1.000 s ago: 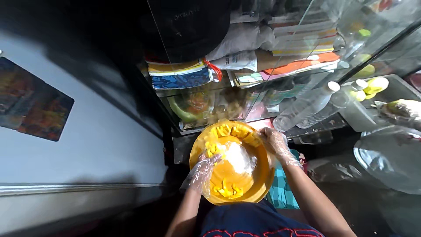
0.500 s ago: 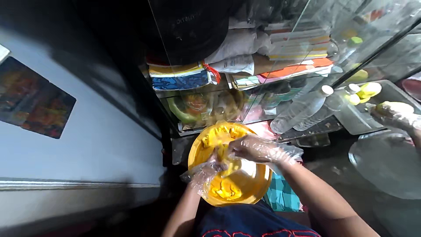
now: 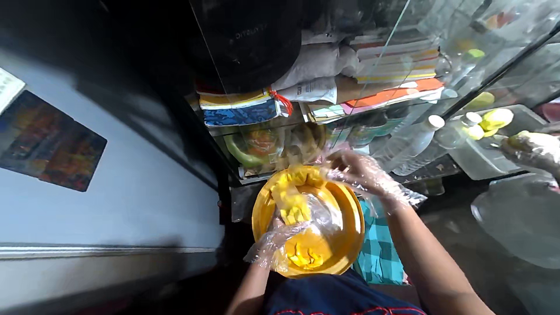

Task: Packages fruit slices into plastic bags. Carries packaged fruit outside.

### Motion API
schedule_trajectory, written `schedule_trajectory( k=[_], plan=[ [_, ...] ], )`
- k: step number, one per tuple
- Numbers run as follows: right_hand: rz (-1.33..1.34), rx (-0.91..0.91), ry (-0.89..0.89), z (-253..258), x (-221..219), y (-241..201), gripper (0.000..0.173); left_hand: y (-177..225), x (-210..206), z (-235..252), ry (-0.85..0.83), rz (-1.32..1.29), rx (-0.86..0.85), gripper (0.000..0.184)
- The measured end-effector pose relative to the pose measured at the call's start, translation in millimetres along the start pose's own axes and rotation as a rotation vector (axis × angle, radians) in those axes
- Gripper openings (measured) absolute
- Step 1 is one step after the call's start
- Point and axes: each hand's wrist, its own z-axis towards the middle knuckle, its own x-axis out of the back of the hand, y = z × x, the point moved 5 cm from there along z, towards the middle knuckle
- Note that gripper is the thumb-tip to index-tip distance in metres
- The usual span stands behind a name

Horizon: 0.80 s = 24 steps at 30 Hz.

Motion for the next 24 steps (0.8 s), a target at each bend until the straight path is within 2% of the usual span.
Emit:
schedule_trajectory(
  k=[3, 5, 6, 10, 13, 15, 18, 21, 24],
  plan=[
    [-0.163, -0.246, 0.081, 13, -12, 71, 0.067, -5, 9, 1, 0.031, -0.042, 0.011, 0.096],
    [-0.238, -0.329, 0.051, 20, -32, 90, 0.072, -1, 8, -3, 0.066, -0.07, 0.012, 0.094],
    [-0.254, -0.344, 0.043, 23, -41, 88, 0.068, 0, 7, -5, 0.09, -0.071, 0.001, 0.093],
    [-0.289, -0.247, 0.09, 32, -68, 83, 0.027, 4, 3, -10, 0.104, -0.004, -0.048, 0.092],
    [-0.188, -0.234, 0.095, 28, -71, 80, 0.023, 9, 4, -13, 0.126, 0.053, -0.11, 0.085],
    [-0.124, -0.285, 0.064, 16, -63, 71, 0.025, 7, 5, -15, 0.115, 0.091, -0.152, 0.086],
    [0.014, -0.264, 0.012, -3, -49, 58, 0.024, 4, 4, -18, 0.075, 0.06, -0.167, 0.086],
    [0.201, -0.233, -0.11, -20, -38, 44, 0.021, 1, 5, -17, 0.045, -0.092, -0.109, 0.087],
    [0.366, -0.095, -0.225, -31, -27, 24, 0.017, 3, 9, -18, 0.007, -0.22, -0.012, 0.077]
  ],
)
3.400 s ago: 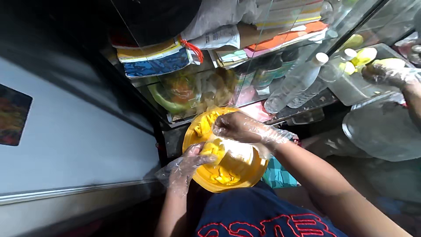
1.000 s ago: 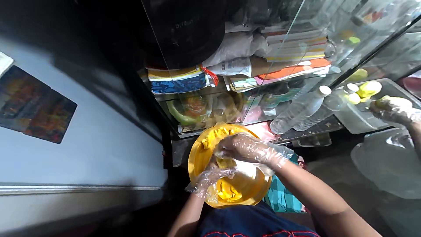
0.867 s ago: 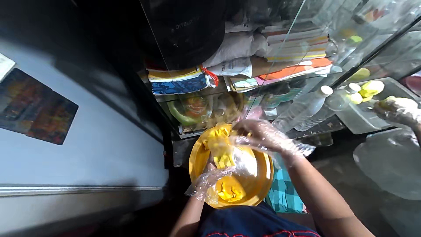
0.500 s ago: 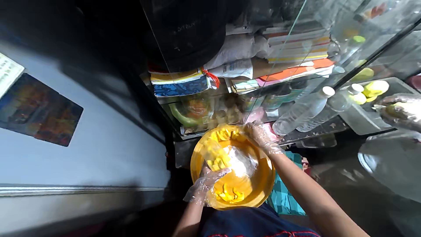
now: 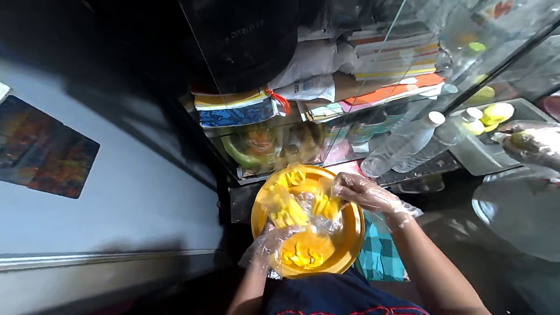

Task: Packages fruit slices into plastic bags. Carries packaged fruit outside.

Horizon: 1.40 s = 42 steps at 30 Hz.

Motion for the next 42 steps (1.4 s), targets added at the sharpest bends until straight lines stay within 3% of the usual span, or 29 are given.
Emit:
schedule_trajectory(
  k=[6, 9, 13, 16, 20, 23, 26, 28, 32, 34, 37, 42],
  plan=[
    [-0.077, 0.227, -0.177, -5, -16, -55, 0.019, 12, -12, 6, 0.033, -0.087, 0.126, 0.051],
    [-0.281, 0.194, -0.217, 11, -33, -68, 0.02, 2, -10, 7, -0.058, -0.194, 0.024, 0.044],
    [-0.416, 0.168, -0.182, 25, -46, -75, 0.014, -12, 0, 10, -0.179, -0.233, -0.15, 0.092],
    [-0.499, 0.091, -0.167, 31, -61, -87, 0.019, -3, 0, -2, -0.099, -0.201, -0.11, 0.053],
    [-0.556, 0.123, -0.173, 33, -88, -95, 0.022, 2, -1, -9, 0.025, 0.152, -0.001, 0.054],
    [-0.457, 0.182, -0.208, 27, -83, -100, 0.034, -4, 3, -16, 0.087, 0.132, 0.01, 0.053],
    [-0.211, 0.178, -0.081, 26, -46, -83, 0.041, -14, 11, -29, 0.169, 0.033, 0.024, 0.05],
    [-0.134, 0.053, 0.043, 37, -21, -52, 0.047, -21, 17, -37, 0.244, -0.011, 0.018, 0.043],
    [-0.291, -0.192, 0.217, 80, -14, 32, 0.073, -20, 17, -45, 0.282, -0.107, 0.036, 0.038],
    [-0.375, -0.255, 0.267, 98, -26, 50, 0.077, -18, 14, -45, 0.294, -0.143, 0.066, 0.035],
    [-0.487, -0.264, 0.305, 111, -43, 45, 0.06, -22, 17, -43, 0.291, -0.083, 0.055, 0.037],
    [-0.572, -0.177, 0.27, 114, -53, 49, 0.033, -23, 23, -39, 0.257, 0.038, 0.033, 0.062]
  ],
)
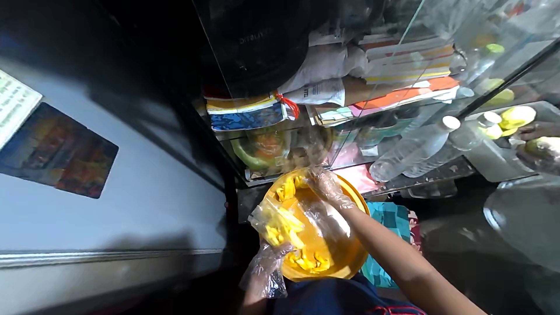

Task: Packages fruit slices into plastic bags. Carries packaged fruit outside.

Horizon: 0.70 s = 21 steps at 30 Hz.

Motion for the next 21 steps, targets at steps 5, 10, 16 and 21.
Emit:
schedule_trajectory(
  k=[5, 10, 16, 21],
  plan=[
    [0.117, 0.106, -0.022, -19, 21, -2, 0.025, 1, 2, 8, -0.022, -0.03, -0.015, 0.069],
    [0.068, 0.215, -0.276, -19, 13, -36, 0.034, -4, 4, 10, -0.005, -0.003, -0.043, 0.086],
    [0.227, 0.215, -0.173, 0, -31, -64, 0.031, -3, 6, 9, 0.005, -0.01, -0.036, 0.083],
    [0.278, 0.188, -0.132, -7, -23, -54, 0.028, -4, 11, 13, 0.016, 0.014, 0.022, 0.07]
  ],
)
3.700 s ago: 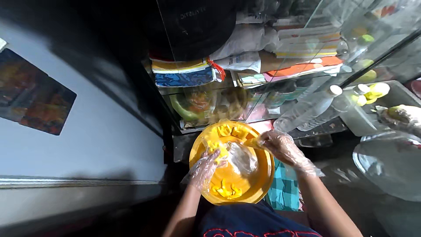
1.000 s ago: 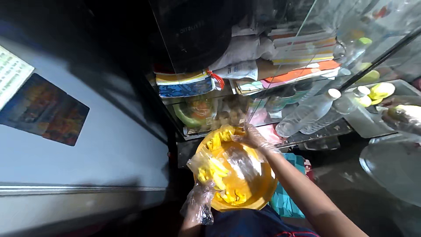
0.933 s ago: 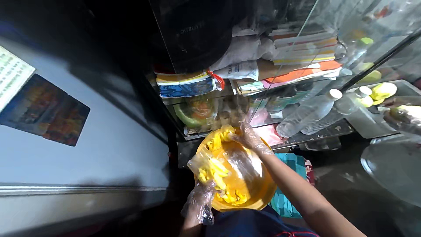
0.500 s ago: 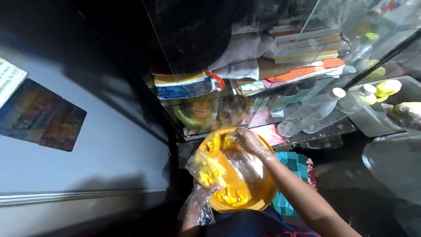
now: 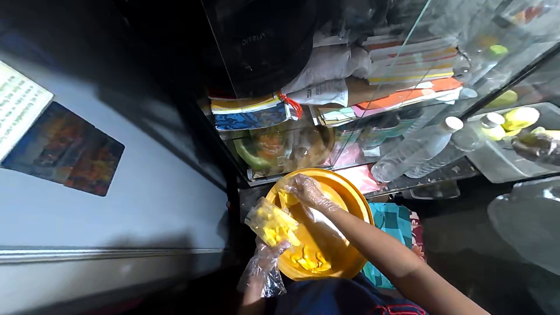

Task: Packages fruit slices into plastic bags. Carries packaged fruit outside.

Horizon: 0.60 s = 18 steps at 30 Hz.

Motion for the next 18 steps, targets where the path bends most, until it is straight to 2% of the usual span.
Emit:
schedule_trajectory(
  k=[6, 10, 13, 18],
  plan=[
    [0.018, -0.089, 0.116, -63, 52, 11, 0.031, 18, 3, -1, 0.134, -0.037, -0.005, 0.06],
    [0.263, -0.15, 0.295, -115, 78, 51, 0.023, 10, 20, 14, 0.202, -0.095, -0.085, 0.055],
    [0.447, -0.247, 0.363, -150, 78, 74, 0.019, 7, 33, 23, 0.278, -0.058, -0.146, 0.059],
    [0.457, -0.331, 0.468, -182, 68, 91, 0.017, 7, 35, 29, 0.313, -0.01, -0.142, 0.064]
  ],
)
